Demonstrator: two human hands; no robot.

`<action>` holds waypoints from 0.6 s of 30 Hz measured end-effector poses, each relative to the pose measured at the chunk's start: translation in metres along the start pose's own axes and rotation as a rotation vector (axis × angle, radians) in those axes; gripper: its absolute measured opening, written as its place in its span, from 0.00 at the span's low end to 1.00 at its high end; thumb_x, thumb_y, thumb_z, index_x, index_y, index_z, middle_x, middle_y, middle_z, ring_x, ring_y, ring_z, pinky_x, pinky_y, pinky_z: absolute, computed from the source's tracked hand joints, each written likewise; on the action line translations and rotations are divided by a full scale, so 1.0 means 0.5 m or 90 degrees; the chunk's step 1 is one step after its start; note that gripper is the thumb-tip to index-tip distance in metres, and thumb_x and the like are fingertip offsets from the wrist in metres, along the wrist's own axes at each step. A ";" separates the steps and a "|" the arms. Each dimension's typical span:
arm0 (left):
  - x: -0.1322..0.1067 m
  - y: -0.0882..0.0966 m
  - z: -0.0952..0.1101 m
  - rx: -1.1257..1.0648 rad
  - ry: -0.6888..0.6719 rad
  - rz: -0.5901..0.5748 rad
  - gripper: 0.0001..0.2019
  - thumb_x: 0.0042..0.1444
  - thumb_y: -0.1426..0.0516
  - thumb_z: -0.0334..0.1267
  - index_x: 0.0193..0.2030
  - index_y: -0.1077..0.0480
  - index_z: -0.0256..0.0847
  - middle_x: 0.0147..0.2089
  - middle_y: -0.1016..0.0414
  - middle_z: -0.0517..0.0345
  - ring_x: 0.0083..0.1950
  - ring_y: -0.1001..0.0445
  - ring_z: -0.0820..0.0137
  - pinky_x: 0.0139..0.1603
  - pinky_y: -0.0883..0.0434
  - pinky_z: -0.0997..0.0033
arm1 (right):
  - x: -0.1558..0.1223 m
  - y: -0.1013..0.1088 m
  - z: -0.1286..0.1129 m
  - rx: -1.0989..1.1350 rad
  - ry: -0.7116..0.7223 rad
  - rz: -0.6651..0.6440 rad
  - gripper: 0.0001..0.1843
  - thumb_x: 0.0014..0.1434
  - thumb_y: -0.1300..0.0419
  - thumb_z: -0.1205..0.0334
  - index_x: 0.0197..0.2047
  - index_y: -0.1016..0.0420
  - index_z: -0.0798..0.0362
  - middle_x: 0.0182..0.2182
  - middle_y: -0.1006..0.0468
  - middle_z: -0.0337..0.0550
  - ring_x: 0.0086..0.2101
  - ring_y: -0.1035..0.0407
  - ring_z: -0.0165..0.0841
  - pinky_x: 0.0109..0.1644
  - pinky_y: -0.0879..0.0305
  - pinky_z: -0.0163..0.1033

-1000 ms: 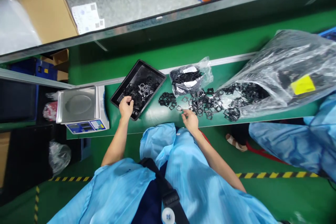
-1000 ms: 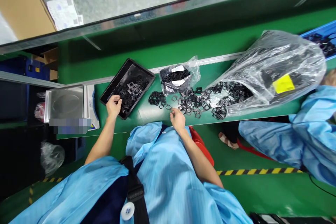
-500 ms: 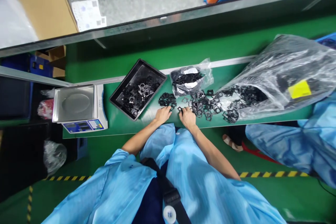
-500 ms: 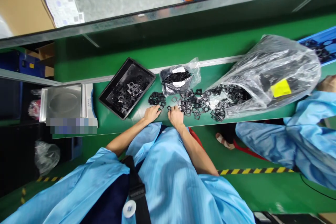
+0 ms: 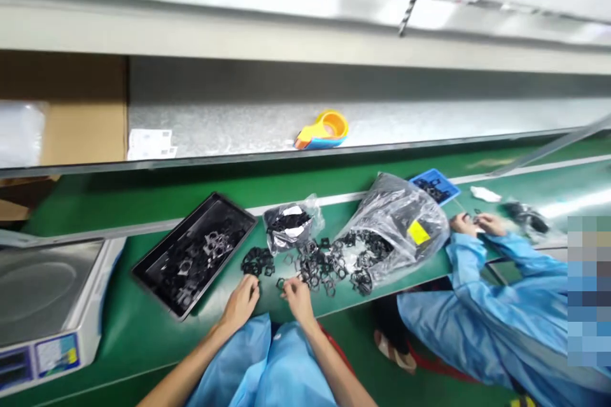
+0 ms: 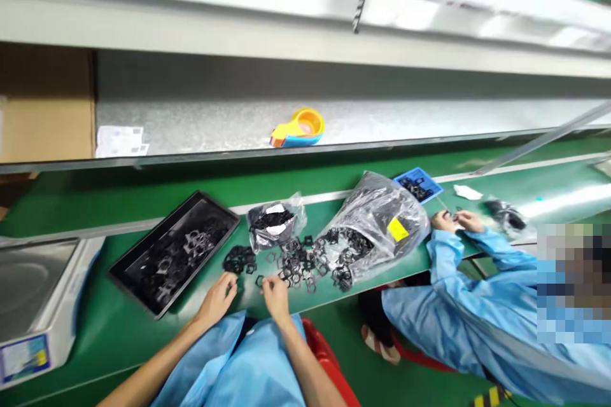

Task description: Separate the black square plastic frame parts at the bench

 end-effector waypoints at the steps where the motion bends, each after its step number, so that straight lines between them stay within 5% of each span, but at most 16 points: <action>1: -0.008 0.005 -0.003 -0.032 -0.003 0.014 0.12 0.63 0.53 0.41 0.31 0.36 0.44 0.31 0.25 0.56 0.34 0.21 0.65 0.39 0.22 0.63 | -0.001 -0.006 0.003 0.030 -0.002 -0.011 0.14 0.70 0.40 0.53 0.45 0.24 0.57 0.37 0.20 0.41 0.34 0.24 0.31 0.39 0.24 0.40; 5: -0.031 0.024 -0.020 -0.172 0.026 0.048 0.16 0.66 0.52 0.50 0.35 0.34 0.43 0.36 0.18 0.52 0.35 0.17 0.64 0.38 0.20 0.66 | -0.011 -0.035 -0.008 0.159 0.002 -0.069 0.19 0.69 0.41 0.48 0.37 0.26 0.56 0.26 0.24 0.35 0.26 0.27 0.28 0.33 0.27 0.37; 9: -0.044 0.037 -0.029 -0.342 0.096 0.063 0.22 0.61 0.44 0.58 0.44 0.26 0.39 0.40 0.16 0.48 0.37 0.17 0.63 0.41 0.19 0.64 | -0.034 -0.045 -0.041 0.270 0.015 -0.101 0.29 0.59 0.40 0.32 0.31 0.31 0.53 0.23 0.25 0.35 0.23 0.26 0.30 0.30 0.32 0.35; 13: -0.044 0.057 0.027 -0.299 0.013 0.050 0.20 0.62 0.41 0.55 0.44 0.21 0.39 0.38 0.17 0.51 0.30 0.21 0.68 0.34 0.22 0.70 | -0.064 -0.036 -0.079 0.346 0.025 -0.127 0.36 0.48 0.38 0.23 0.30 0.32 0.52 0.22 0.24 0.35 0.22 0.26 0.30 0.29 0.34 0.35; 18: -0.042 0.084 0.100 -0.239 -0.121 0.075 0.15 0.65 0.43 0.49 0.43 0.19 0.42 0.40 0.18 0.52 0.35 0.19 0.69 0.34 0.21 0.75 | -0.093 -0.013 -0.116 0.396 0.044 -0.140 0.37 0.42 0.33 0.24 0.31 0.30 0.53 0.22 0.23 0.37 0.23 0.26 0.30 0.31 0.34 0.35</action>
Point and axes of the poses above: each hand's wrist, its own x-axis towards the middle knuckle, its own y-axis out of the back of the hand, z = x × y, the point moved 9 cm from there along x, towards the middle knuckle
